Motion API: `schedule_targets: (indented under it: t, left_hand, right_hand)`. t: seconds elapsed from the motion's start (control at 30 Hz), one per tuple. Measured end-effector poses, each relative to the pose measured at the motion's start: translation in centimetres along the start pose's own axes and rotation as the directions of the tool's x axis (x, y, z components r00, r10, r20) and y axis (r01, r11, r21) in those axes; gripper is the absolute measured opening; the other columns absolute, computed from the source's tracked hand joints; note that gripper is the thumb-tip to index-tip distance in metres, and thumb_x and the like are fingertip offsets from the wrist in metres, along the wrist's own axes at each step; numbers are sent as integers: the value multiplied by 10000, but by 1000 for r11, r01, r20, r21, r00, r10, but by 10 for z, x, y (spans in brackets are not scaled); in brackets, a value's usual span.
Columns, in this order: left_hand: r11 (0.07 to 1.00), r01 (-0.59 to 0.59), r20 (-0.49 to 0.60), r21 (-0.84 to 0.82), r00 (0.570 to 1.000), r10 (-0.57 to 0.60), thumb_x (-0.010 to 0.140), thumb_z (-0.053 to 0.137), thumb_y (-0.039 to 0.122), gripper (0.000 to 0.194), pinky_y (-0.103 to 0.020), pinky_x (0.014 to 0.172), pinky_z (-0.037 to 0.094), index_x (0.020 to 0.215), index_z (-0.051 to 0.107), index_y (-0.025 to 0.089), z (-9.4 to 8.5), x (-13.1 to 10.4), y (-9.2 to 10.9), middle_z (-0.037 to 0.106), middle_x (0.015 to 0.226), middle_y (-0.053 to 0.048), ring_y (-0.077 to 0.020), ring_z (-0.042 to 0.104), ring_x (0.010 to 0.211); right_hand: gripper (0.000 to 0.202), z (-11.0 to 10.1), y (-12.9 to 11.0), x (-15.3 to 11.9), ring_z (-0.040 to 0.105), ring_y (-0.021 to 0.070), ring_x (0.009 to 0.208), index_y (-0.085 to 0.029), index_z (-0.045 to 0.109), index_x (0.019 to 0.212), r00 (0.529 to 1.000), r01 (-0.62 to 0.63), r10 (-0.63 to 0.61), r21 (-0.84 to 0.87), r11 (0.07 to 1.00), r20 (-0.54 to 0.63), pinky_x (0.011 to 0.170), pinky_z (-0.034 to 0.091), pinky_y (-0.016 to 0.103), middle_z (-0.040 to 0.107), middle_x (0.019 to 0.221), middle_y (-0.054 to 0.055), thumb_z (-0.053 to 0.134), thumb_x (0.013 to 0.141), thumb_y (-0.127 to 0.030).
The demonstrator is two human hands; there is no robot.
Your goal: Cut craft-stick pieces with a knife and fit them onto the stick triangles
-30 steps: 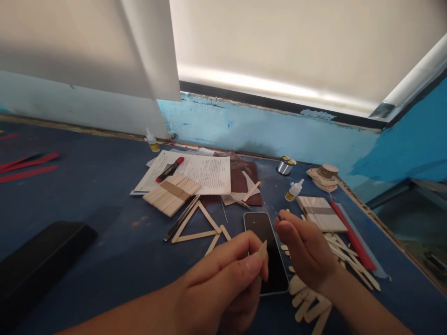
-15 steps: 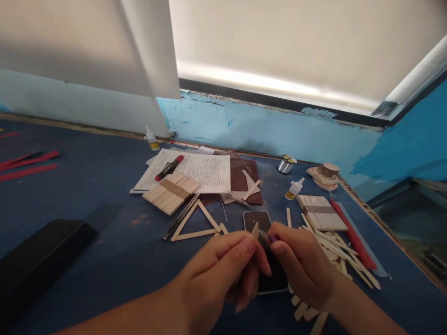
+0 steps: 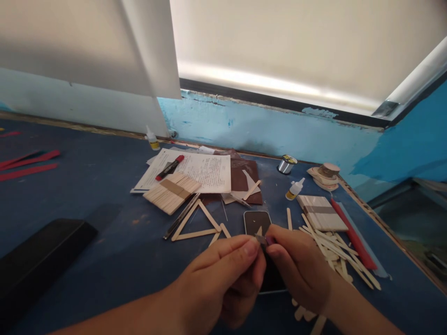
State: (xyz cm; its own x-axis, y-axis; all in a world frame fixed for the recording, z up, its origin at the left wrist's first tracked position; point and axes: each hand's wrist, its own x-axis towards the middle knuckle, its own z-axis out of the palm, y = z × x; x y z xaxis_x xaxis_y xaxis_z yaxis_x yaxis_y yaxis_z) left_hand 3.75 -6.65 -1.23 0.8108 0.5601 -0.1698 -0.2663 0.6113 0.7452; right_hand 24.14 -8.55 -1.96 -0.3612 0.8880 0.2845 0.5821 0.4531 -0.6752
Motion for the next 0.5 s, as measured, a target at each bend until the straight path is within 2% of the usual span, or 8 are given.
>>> schedule_targets:
  t: [0.3, 0.4, 0.5]
  left_hand:
    - [1000, 22, -61, 21, 998, -20, 961, 525, 494, 371, -216, 394, 172, 728, 513, 205, 3, 0, -2, 346, 492, 77, -67, 275, 393]
    - [999, 30, -38, -31, 999, -31, 923, 593, 518, 394, -217, 384, 148, 703, 484, 211, 2, 0, 1, 317, 491, 91, -60, 249, 384]
    - [992, 105, 10, -72, 995, -104, 889, 640, 571, 455, -220, 379, 126, 672, 463, 213, 3, -5, 4, 303, 495, 97, -56, 206, 381]
  right_hand:
    - [378, 0, -2, -1, 423, 105, 562, -211, 444, 759, 1000, -12, 12, 3, 1000, 20, 544, 282, 259, 472, 663, -42, 426, 1063, -435]
    - [383, 1, -4, -2, 424, 105, 564, -213, 438, 755, 1000, -19, 19, -4, 1000, 24, 541, 279, 257, 472, 664, -43, 427, 1064, -439]
    - [398, -1, 4, 3, 426, 110, 564, -216, 446, 748, 998, -58, 57, -40, 998, -7, 547, 282, 262, 470, 658, -45, 423, 1067, -453]
